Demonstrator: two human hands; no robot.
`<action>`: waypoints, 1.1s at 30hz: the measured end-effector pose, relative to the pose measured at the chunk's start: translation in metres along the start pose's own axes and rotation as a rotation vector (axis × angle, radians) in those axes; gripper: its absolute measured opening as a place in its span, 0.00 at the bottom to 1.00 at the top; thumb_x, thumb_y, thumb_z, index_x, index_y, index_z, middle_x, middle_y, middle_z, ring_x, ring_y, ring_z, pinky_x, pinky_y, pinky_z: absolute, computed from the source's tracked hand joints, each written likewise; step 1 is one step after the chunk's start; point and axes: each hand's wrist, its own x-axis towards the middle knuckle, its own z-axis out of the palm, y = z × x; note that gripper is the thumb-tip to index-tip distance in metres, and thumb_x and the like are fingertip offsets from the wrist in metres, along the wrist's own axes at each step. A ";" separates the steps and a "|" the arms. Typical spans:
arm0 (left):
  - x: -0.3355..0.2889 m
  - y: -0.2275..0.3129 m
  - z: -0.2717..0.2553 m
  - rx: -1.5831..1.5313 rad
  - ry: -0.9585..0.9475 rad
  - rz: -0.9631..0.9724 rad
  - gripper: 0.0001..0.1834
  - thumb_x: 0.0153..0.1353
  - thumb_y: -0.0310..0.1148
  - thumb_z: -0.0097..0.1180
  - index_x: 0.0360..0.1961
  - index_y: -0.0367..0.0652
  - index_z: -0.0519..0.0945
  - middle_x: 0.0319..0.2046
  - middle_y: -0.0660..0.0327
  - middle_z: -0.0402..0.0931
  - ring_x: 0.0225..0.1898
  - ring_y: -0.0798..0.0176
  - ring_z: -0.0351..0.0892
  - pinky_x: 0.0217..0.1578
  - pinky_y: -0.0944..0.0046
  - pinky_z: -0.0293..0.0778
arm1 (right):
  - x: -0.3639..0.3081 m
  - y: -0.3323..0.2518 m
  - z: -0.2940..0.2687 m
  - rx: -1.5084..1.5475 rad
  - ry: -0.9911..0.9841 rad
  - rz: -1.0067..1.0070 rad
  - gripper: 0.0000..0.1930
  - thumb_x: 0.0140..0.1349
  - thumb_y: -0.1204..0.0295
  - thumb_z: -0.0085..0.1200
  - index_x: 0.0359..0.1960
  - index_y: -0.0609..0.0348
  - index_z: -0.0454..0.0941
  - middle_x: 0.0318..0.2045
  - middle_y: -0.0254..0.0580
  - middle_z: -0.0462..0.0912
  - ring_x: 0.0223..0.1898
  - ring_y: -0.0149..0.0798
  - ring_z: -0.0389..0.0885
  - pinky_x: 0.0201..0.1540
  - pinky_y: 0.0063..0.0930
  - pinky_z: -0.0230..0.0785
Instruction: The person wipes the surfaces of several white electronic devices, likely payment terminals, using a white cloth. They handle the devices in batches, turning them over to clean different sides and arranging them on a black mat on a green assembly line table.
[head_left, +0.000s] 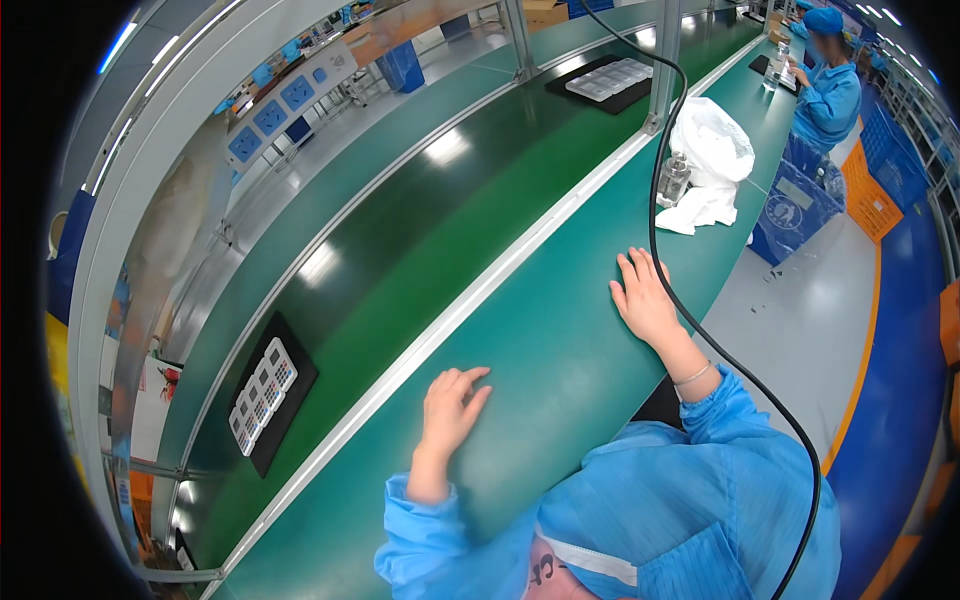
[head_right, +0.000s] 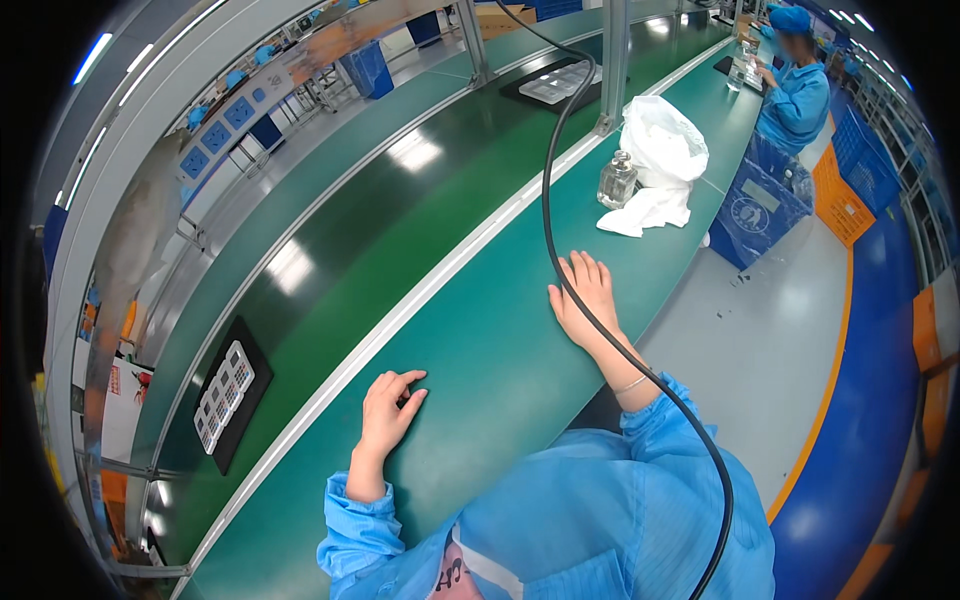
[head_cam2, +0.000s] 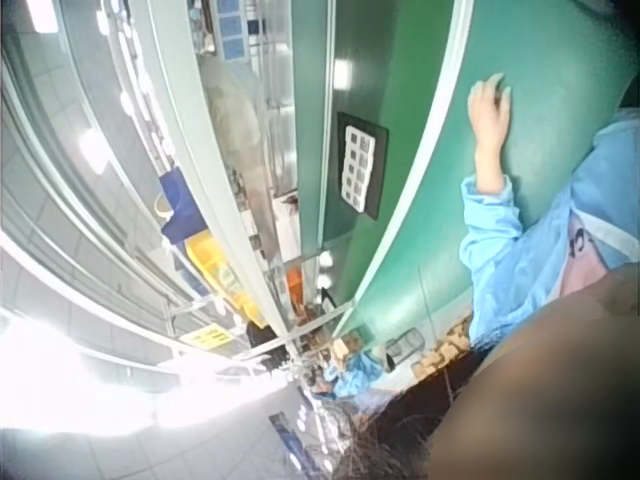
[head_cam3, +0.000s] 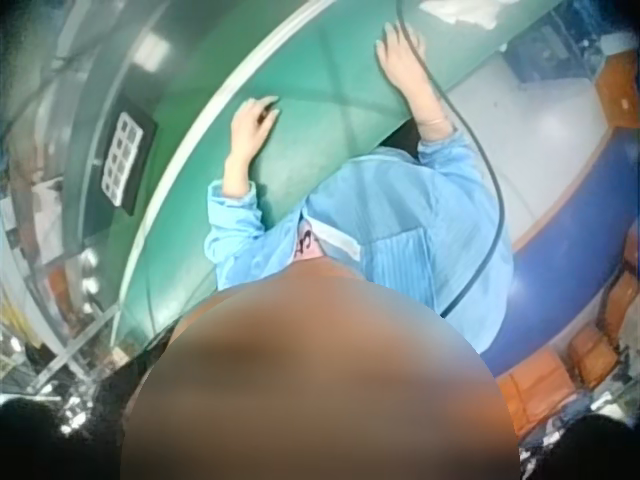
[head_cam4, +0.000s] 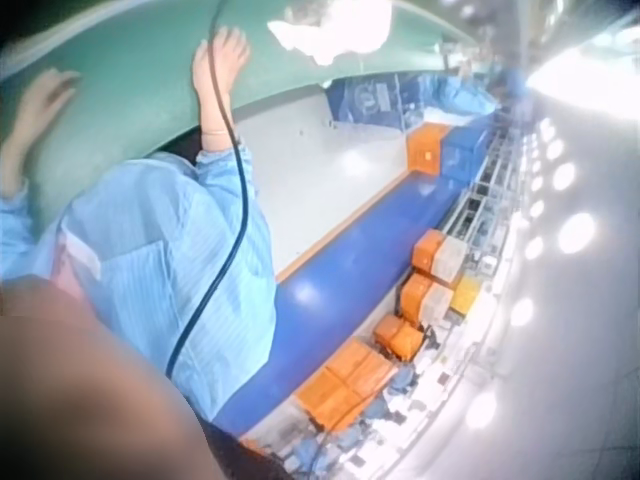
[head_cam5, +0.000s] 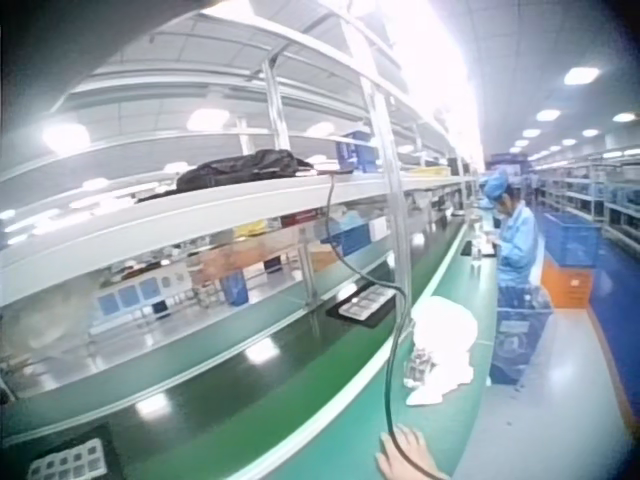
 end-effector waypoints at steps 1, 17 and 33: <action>0.000 0.000 0.001 -0.007 0.001 -0.001 0.15 0.59 0.31 0.70 0.48 0.47 0.87 0.26 0.63 0.69 0.31 0.60 0.73 0.36 0.59 0.72 | 0.000 0.001 0.000 0.003 0.007 0.003 0.25 0.69 0.63 0.55 0.63 0.67 0.73 0.63 0.61 0.73 0.68 0.59 0.68 0.72 0.56 0.56; 0.010 -0.001 0.013 -0.022 0.006 0.007 0.15 0.59 0.31 0.70 0.48 0.48 0.87 0.26 0.63 0.69 0.31 0.60 0.73 0.36 0.60 0.72 | 0.046 0.198 0.006 0.023 0.221 0.677 0.19 0.75 0.55 0.47 0.52 0.51 0.85 0.61 0.43 0.82 0.73 0.48 0.66 0.76 0.64 0.39; 0.017 -0.003 0.019 -0.011 -0.018 -0.015 0.14 0.60 0.31 0.68 0.48 0.49 0.86 0.28 0.63 0.72 0.34 0.59 0.75 0.39 0.58 0.72 | 0.049 0.131 -0.011 0.081 0.171 0.055 0.08 0.64 0.68 0.62 0.41 0.56 0.83 0.45 0.45 0.85 0.48 0.51 0.83 0.51 0.44 0.76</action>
